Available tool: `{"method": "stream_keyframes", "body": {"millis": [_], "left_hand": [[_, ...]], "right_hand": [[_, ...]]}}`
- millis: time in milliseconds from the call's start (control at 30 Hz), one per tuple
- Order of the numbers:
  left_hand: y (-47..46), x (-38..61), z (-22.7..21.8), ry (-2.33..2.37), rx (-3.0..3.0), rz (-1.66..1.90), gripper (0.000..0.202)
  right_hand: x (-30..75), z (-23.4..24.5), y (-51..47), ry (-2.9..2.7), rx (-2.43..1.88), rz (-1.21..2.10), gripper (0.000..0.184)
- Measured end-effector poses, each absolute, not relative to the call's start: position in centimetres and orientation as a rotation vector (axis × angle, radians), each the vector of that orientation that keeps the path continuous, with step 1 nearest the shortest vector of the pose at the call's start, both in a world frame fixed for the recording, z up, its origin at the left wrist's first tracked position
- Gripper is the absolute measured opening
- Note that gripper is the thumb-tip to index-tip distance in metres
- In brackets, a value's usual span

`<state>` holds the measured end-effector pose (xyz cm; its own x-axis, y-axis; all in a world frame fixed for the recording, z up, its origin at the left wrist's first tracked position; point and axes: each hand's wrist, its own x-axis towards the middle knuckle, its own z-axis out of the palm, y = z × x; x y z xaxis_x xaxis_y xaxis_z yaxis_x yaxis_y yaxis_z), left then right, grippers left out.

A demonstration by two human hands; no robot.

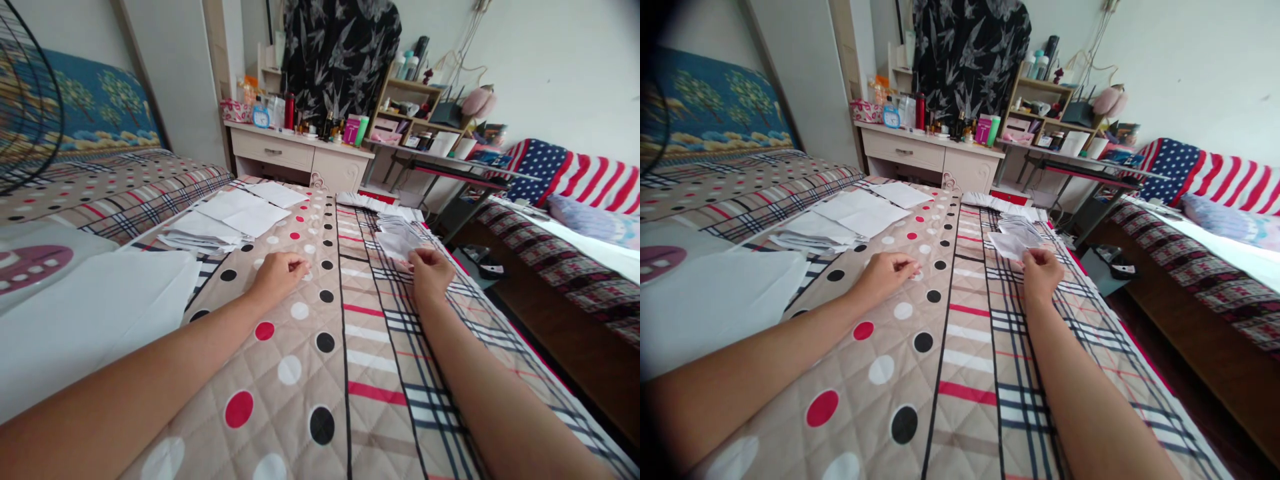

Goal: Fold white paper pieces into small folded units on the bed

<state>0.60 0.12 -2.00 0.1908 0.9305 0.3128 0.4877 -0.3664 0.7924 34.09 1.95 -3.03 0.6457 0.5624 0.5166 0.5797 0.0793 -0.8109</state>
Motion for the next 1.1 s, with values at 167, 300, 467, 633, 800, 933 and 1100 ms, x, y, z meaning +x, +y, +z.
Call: {"method": "stream_keyframes", "body": {"millis": [167,300,467,633,800,933,1100], "left_hand": [[0.2,0.7,-2.2,1.32,1.946,1.088,0.022],[0.0,0.8,-1.8,1.335,1.921,1.063,0.022],[0.0,0.7,-1.8,1.326,1.935,1.057,0.021],[0.0,0.8,-1.8,1.369,1.956,1.019,0.022],[-0.1,0.9,-1.7,1.381,1.98,1.015,0.022],[0.2,0.9,-2.1,1.365,1.968,1.031,0.022],[0.5,0.9,-2.5,1.367,1.98,1.055,0.022]], "right_hand": [[36.3,-2.5,4.3,-0.832,-1.651,-0.165,0.022],[36.9,-2.2,5.6,-0.871,-1.756,-0.2,0.019],[36.8,-1.7,6.7,-0.877,-1.935,-0.276,0.014],[36.5,-1.4,7.8,-0.91,-2.048,-0.341,0.006],[36.7,-1.7,8.1,-0.984,-2.05,-0.355,0.007],[36.2,-1.6,7.0,-0.974,-1.936,-0.478,0.022],[31.2,-1.1,4.6,-1.123,-1.751,-0.339,0.019]]}}
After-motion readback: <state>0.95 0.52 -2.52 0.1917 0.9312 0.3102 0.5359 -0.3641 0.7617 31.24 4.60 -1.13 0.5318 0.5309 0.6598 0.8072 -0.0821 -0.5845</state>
